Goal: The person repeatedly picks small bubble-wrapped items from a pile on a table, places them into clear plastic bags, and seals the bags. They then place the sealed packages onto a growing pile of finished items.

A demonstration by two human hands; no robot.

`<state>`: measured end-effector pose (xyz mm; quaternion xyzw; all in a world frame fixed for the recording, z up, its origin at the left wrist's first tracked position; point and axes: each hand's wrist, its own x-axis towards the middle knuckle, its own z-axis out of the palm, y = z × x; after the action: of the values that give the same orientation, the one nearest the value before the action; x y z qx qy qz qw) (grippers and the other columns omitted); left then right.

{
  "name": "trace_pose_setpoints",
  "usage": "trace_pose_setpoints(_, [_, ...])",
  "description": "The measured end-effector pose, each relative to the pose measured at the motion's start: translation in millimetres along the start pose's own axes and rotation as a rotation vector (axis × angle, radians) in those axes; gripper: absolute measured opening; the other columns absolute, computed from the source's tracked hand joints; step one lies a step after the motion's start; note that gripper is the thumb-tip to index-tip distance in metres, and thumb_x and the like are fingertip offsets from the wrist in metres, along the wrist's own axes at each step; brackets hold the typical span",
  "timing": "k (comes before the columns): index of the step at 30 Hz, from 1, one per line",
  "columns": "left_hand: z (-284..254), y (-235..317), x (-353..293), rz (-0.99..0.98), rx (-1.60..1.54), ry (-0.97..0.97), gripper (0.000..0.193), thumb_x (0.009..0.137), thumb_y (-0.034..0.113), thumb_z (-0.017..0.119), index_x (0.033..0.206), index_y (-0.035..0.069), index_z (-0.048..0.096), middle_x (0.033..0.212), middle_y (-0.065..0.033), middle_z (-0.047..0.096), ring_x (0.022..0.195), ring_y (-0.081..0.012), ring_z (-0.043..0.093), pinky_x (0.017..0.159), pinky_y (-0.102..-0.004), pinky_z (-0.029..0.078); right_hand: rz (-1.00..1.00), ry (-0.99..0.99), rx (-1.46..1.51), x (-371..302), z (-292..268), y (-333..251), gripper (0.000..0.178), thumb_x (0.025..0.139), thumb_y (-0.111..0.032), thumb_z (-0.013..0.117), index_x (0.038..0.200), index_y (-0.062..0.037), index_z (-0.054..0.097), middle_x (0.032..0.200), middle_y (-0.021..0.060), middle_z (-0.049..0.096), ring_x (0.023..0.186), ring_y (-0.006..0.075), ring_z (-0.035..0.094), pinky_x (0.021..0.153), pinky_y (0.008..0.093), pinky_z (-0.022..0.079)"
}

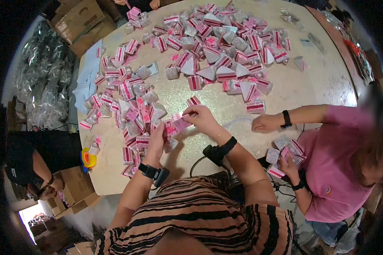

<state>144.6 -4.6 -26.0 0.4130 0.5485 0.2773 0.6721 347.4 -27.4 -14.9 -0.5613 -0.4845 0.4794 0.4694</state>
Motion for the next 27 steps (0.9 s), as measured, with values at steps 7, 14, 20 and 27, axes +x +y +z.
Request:
trace_pose_setpoints(7, [-4.8,-1.0,-2.3,-0.057,-0.068,-0.002,0.038,0.095,0.038,0.043,0.085,0.006,0.061,0.059,0.0022,0.051,0.048,-0.0059,0.042,0.043,-0.0206,0.03,0.21,0.069,0.235,-6.4,-16.4,32.5,0.015,0.075,-0.006,0.067,0.089,0.0004,0.064,0.074,-0.0001,0.06,0.064,0.0046,0.05,0.057,0.02,0.042])
trace_pose_setpoints(14, [-24.3,-15.9,5.6,-0.083,-0.012,-0.086,0.039,0.096,0.037,0.041,0.084,0.006,0.062,0.058,0.0009,0.051,0.045,-0.0065,0.042,0.041,-0.0211,0.03,0.31,0.058,0.183,-17.1,-17.2,61.1,0.018,0.073,-0.008,0.068,0.088,0.0009,0.064,0.071,0.0014,0.061,0.063,0.0091,0.055,0.056,0.0234,0.045])
trace_pose_setpoints(20, [-33.7,-20.0,6.1,-0.111,-0.037,-0.076,0.036,0.097,0.035,0.04,0.093,0.005,0.06,0.064,-0.0007,0.055,0.045,-0.0075,0.041,0.042,-0.0207,0.033,0.04,0.34,-0.635,-16.3,-20.1,68.0,0.039,0.068,-0.016,0.073,0.101,-0.002,0.059,0.089,0.0123,0.059,0.083,0.0249,0.057,0.07,0.0358,0.047])
trace_pose_setpoints(27, [-27.9,-21.4,5.6,-0.194,-0.052,-0.099,0.038,0.096,0.036,0.04,0.097,0.004,0.059,0.072,-0.0055,0.061,0.048,-0.0082,0.047,0.041,-0.0215,0.035,-0.048,0.313,-0.919,25.8,3.4,64.7,0.056,0.068,-0.034,0.07,0.115,-0.0076,0.054,0.1,0.0176,0.056,0.093,0.0336,0.055,0.079,0.0414,0.045])
